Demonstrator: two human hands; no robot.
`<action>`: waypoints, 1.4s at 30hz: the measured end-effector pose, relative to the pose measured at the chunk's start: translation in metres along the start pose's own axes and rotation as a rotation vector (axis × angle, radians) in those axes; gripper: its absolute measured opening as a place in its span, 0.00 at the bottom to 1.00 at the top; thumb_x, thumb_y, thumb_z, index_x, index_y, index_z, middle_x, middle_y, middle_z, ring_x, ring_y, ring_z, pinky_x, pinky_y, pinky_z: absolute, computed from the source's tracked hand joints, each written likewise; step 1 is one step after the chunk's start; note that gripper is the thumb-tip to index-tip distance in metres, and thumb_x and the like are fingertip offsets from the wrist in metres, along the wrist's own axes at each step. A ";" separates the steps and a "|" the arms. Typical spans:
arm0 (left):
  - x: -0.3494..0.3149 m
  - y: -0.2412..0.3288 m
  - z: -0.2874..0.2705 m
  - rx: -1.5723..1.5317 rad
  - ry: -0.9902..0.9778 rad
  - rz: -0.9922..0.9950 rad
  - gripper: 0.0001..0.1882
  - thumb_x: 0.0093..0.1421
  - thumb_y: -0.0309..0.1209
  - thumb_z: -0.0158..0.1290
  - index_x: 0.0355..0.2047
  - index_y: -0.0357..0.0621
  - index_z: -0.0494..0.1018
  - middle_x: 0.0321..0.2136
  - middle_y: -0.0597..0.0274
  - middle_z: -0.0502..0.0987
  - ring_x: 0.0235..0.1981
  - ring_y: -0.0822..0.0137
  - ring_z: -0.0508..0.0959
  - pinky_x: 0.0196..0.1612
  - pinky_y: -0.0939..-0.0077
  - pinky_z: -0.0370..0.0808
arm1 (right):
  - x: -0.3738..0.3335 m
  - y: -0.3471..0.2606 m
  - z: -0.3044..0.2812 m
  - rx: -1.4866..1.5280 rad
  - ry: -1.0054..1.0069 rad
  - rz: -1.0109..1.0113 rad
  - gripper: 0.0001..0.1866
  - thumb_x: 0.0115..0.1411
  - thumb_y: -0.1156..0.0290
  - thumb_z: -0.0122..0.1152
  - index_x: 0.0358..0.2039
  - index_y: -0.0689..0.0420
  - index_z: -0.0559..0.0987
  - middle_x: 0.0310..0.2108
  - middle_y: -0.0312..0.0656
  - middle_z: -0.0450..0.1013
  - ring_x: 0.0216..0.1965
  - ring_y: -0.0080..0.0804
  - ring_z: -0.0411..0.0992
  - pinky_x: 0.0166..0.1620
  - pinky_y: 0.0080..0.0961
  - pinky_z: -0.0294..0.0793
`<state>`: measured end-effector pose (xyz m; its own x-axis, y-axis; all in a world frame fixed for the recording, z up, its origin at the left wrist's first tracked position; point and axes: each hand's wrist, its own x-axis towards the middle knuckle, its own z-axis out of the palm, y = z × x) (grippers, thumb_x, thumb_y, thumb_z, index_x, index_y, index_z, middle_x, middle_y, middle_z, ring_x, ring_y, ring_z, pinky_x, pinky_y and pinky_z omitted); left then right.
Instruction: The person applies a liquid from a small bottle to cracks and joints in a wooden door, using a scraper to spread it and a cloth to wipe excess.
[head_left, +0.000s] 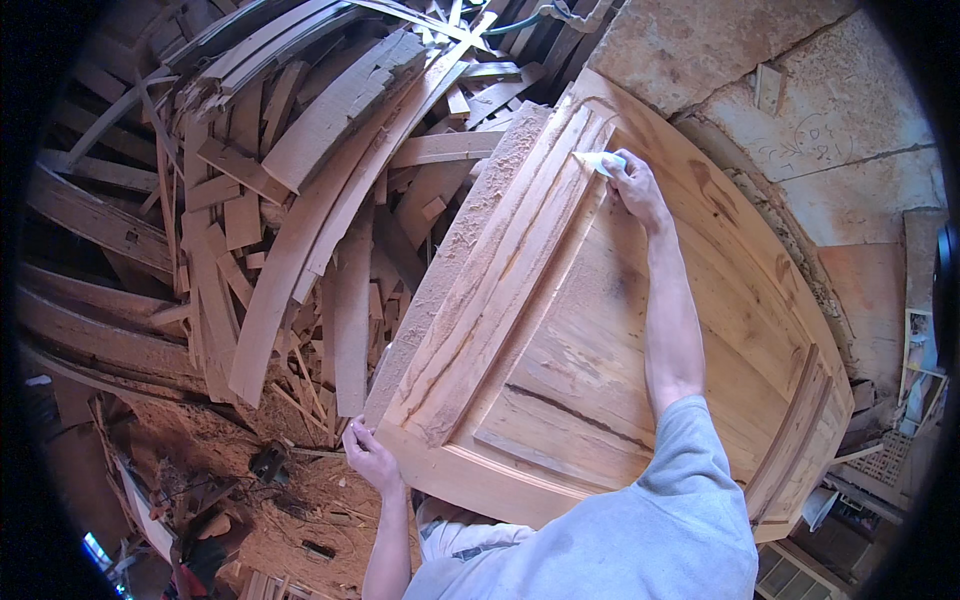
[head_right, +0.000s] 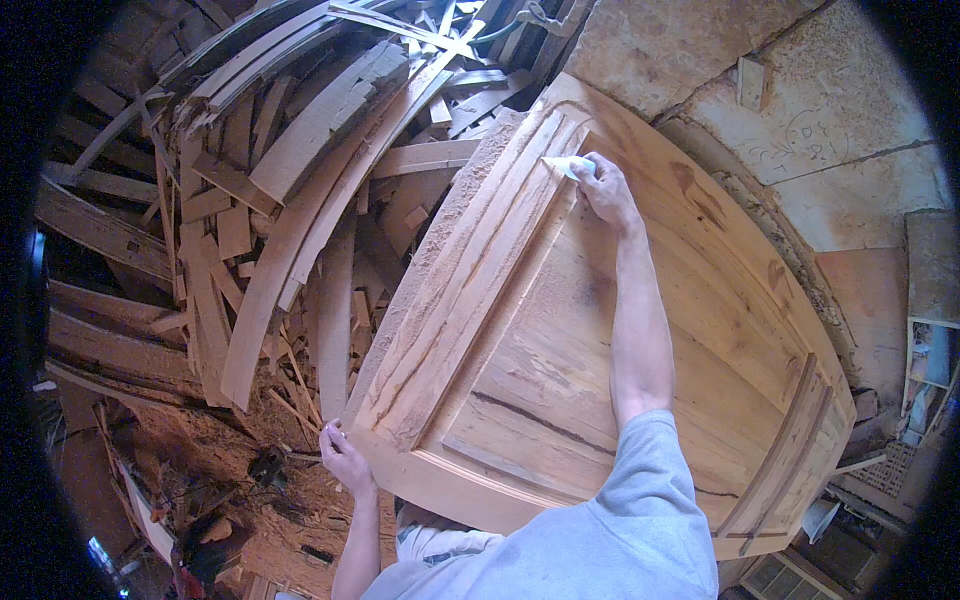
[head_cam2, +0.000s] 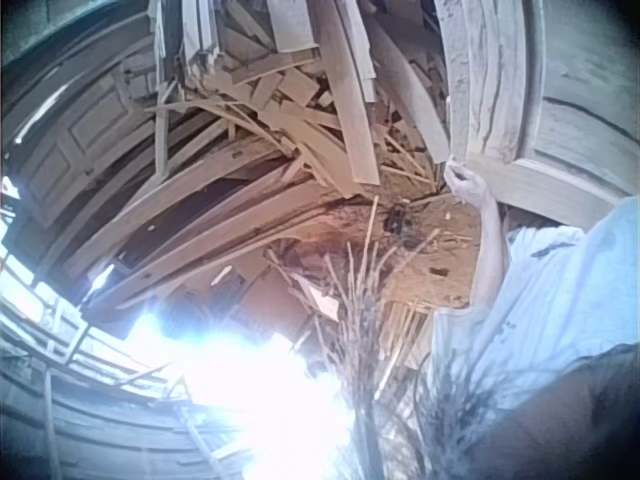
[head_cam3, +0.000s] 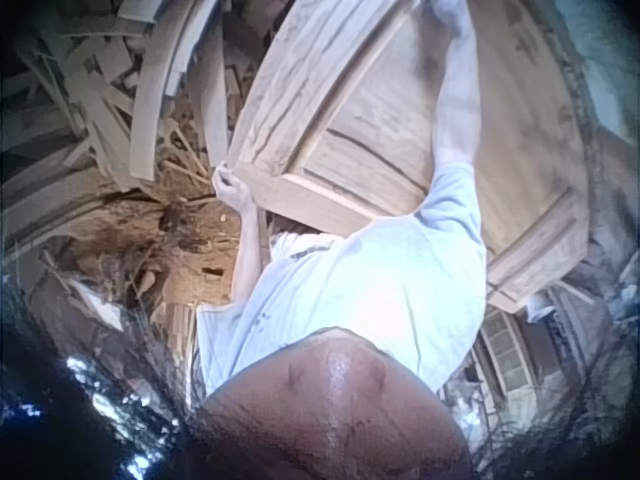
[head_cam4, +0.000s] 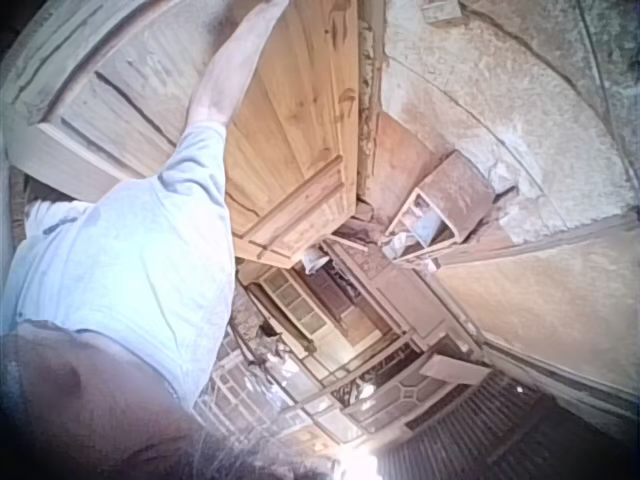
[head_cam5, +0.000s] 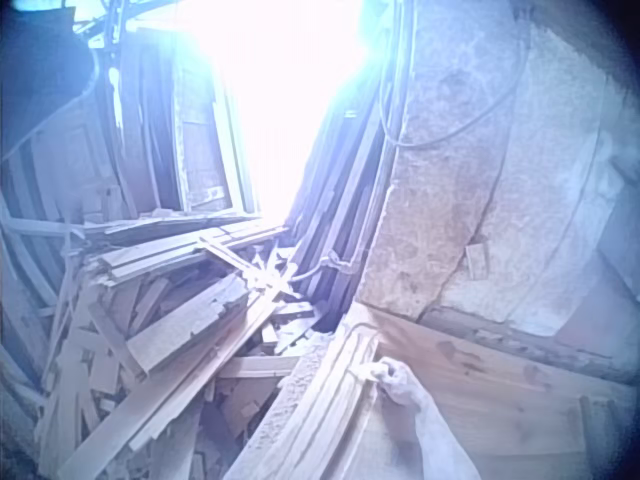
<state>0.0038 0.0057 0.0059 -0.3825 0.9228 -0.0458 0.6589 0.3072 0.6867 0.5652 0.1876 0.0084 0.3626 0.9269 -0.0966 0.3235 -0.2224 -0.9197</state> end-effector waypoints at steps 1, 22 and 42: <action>0.000 0.000 0.000 -0.002 0.000 0.004 0.16 0.70 0.31 0.43 0.39 0.29 0.75 0.35 0.48 0.78 0.33 0.58 0.76 0.38 0.65 0.73 | -0.001 -0.001 0.000 0.010 -0.004 0.005 0.16 0.66 0.57 0.54 0.35 0.59 0.76 0.17 0.30 0.68 0.18 0.15 0.64 0.23 0.18 0.64; -0.001 0.006 -0.001 -0.024 0.015 0.031 0.16 0.71 0.32 0.42 0.39 0.30 0.74 0.34 0.49 0.77 0.32 0.59 0.76 0.37 0.66 0.73 | -0.005 -0.012 0.007 0.052 0.061 0.016 0.14 0.64 0.59 0.60 0.33 0.58 0.76 0.17 0.28 0.65 0.18 0.13 0.61 0.22 0.16 0.60; -0.001 0.001 0.000 -0.035 0.014 -0.004 0.16 0.71 0.32 0.43 0.40 0.30 0.75 0.34 0.50 0.77 0.30 0.60 0.76 0.37 0.67 0.73 | 0.009 -0.040 0.011 -0.476 0.194 -0.151 0.18 0.61 0.60 0.57 0.41 0.64 0.76 0.31 0.54 0.77 0.34 0.43 0.78 0.39 0.37 0.75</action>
<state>0.0048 0.0054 0.0066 -0.3941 0.9183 -0.0387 0.6343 0.3022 0.7115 0.5462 0.2075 0.0402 0.4215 0.8965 0.1368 0.7290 -0.2452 -0.6392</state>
